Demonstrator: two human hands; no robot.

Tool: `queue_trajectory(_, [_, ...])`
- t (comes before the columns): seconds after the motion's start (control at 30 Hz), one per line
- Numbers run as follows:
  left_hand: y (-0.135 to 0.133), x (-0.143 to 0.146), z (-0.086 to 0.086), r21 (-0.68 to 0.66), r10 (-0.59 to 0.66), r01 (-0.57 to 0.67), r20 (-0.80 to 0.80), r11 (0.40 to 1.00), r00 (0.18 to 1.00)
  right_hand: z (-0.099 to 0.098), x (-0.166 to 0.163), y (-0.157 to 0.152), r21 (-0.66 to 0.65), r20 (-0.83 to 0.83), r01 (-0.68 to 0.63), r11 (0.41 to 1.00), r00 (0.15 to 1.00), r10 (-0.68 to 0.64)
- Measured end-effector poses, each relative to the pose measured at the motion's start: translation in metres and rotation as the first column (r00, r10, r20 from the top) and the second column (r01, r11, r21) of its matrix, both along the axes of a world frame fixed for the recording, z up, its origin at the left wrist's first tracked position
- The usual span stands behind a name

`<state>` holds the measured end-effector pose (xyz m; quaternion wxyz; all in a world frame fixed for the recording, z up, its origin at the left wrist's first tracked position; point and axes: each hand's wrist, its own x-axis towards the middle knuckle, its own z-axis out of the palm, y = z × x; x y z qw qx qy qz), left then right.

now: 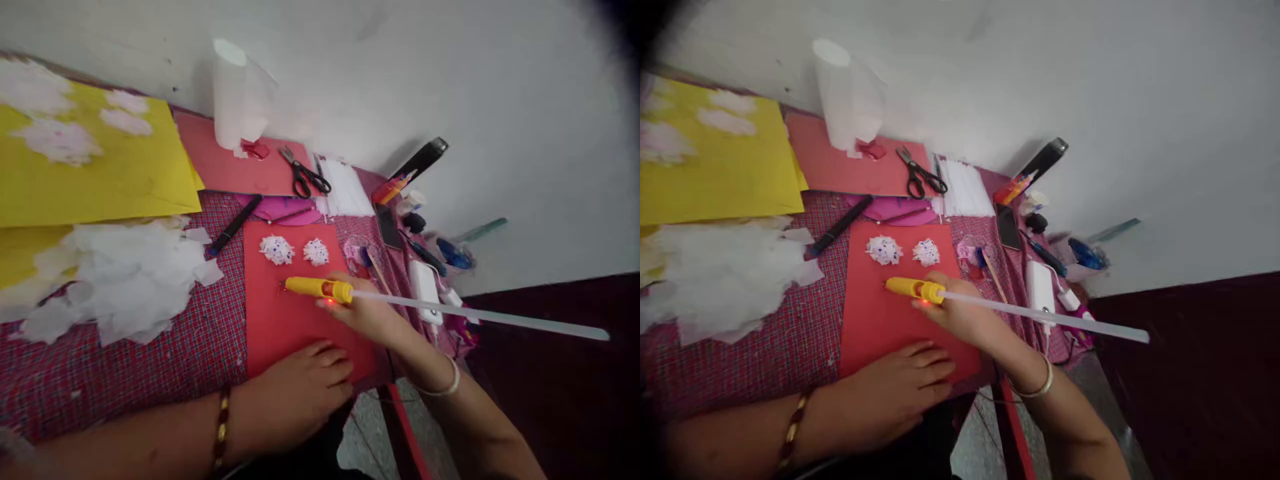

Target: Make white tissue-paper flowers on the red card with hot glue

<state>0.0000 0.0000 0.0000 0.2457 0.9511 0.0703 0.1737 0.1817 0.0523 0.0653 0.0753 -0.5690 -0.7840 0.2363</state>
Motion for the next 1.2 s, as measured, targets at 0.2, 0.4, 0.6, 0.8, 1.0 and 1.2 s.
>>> queue_trajectory(0.2, [0.001,-0.004,0.007,-0.016,0.002,-0.002,-0.012,1.0,1.0,0.0,0.007,0.0,0.081,0.127,-0.007,0.997,0.992,-0.004])
queue_trajectory(0.4, [0.001,-0.004,0.007,-0.015,0.007,-0.007,-0.016,1.0,1.0,0.007,0.01,-0.016,0.007,0.155,0.058,0.998,0.986,-0.058])
queue_trajectory(0.6, [-0.001,-0.001,-0.001,-0.036,-0.023,0.021,-0.053,0.999,0.998,0.013,-0.002,-0.024,-0.118,0.069,0.048,0.992,0.997,-0.04])
queue_trajectory(0.8, [-0.001,-0.001,0.0,-0.001,0.003,-0.003,-0.017,1.0,1.0,0.006,0.002,-0.018,-0.02,-0.09,0.015,1.0,0.996,-0.016])
queue_trajectory(1.0, [0.001,-0.001,0.007,0.022,0.019,-0.018,-0.009,1.0,1.0,0.007,0.009,-0.018,0.06,-0.182,0.01,0.998,0.983,0.001])
queue_trajectory(1.2, [0.002,-0.003,0.009,-0.001,0.0,0.0,-0.014,1.0,1.0,0.004,0.012,-0.018,0.071,-0.234,0.046,0.996,0.972,-0.029])
